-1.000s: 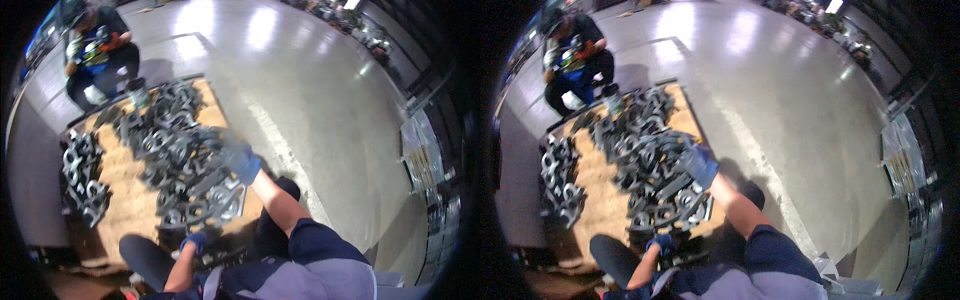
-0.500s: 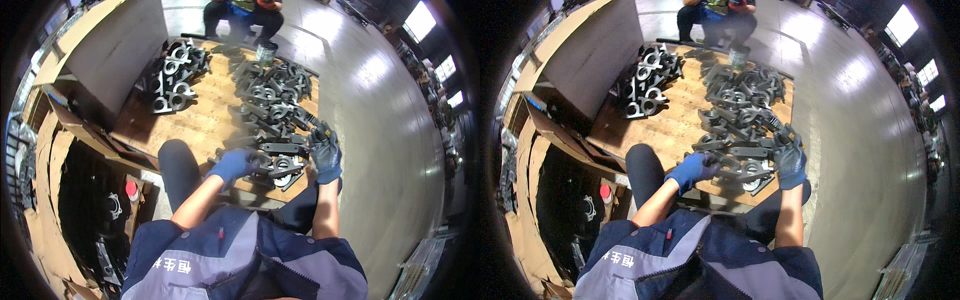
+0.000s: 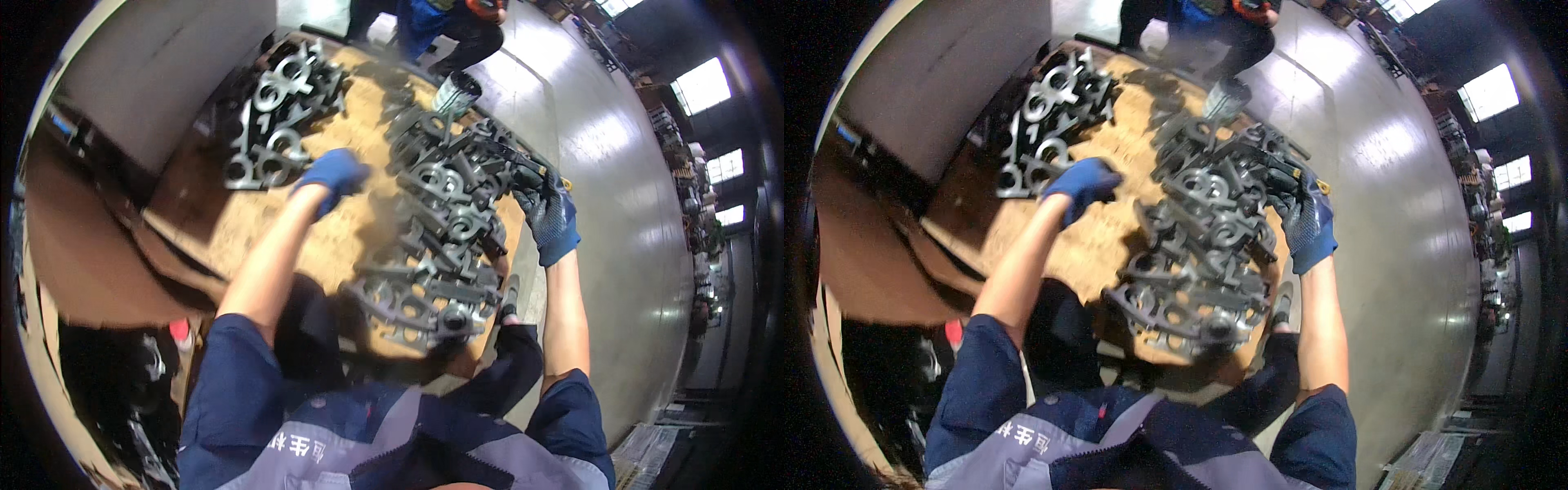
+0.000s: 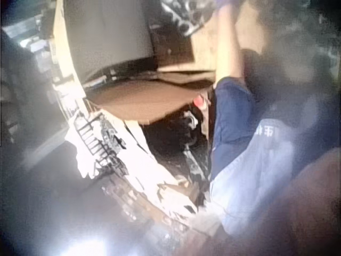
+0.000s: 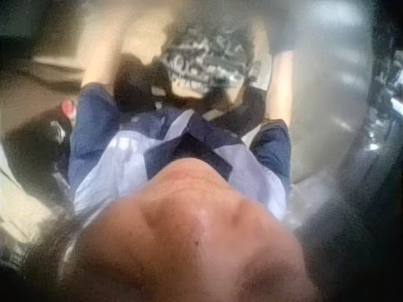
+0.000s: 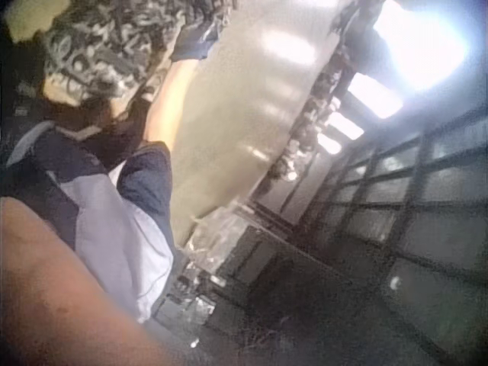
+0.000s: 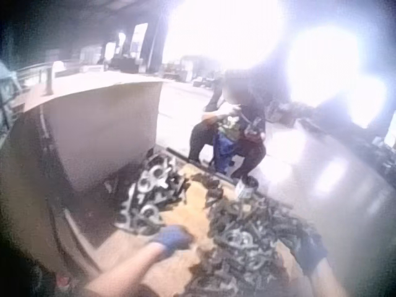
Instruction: The person sits on the floor and repeatedly picks up metal brackets from a pile on a low table. They apply black paint to each bracket using a brush and place the painted pieces back on the table. Another worker is visible in the background performing the same task.
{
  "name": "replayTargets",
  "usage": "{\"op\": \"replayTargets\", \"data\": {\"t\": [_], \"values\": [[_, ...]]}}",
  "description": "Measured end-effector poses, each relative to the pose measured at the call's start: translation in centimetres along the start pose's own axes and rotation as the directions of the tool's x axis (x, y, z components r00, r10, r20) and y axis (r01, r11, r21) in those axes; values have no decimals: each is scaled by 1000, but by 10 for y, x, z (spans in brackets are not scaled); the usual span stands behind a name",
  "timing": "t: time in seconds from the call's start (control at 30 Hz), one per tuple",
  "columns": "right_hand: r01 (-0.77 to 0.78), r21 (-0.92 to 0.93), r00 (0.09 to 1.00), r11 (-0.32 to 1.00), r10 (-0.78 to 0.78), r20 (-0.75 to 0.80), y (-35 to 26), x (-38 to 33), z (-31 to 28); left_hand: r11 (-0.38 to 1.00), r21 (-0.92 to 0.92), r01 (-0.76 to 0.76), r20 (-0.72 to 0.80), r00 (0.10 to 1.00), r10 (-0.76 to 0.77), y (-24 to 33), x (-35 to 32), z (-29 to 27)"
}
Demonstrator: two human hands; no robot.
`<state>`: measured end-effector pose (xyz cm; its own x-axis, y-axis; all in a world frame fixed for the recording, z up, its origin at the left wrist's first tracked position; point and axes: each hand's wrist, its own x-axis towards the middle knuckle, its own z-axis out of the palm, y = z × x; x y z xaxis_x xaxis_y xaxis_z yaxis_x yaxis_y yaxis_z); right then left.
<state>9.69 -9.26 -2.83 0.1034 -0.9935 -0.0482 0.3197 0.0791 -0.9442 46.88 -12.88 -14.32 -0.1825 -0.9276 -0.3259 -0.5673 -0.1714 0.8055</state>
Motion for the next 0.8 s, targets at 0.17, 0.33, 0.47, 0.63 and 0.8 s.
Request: {"op": "replayTargets", "data": {"t": [0.17,0.33,0.47,0.63,0.8], "values": [[113,-188,993,976,-119,-18,-14,134,-45,740,583,334,-398,912,-98,-143,70,-33],[35,-546,967,837,-167,-193,10,270,-58,518,806,285,-324,946,-17,-192,79,-53],[-53,-625,947,779,-160,-279,50,357,-73,476,848,235,-308,948,80,-209,81,-53],[-227,-928,922,297,-241,-303,115,458,-140,481,841,245,-288,957,15,-189,86,-48],[-143,-939,927,313,-289,-238,154,493,-160,482,842,242,-290,957,26,-190,85,-52]]}}
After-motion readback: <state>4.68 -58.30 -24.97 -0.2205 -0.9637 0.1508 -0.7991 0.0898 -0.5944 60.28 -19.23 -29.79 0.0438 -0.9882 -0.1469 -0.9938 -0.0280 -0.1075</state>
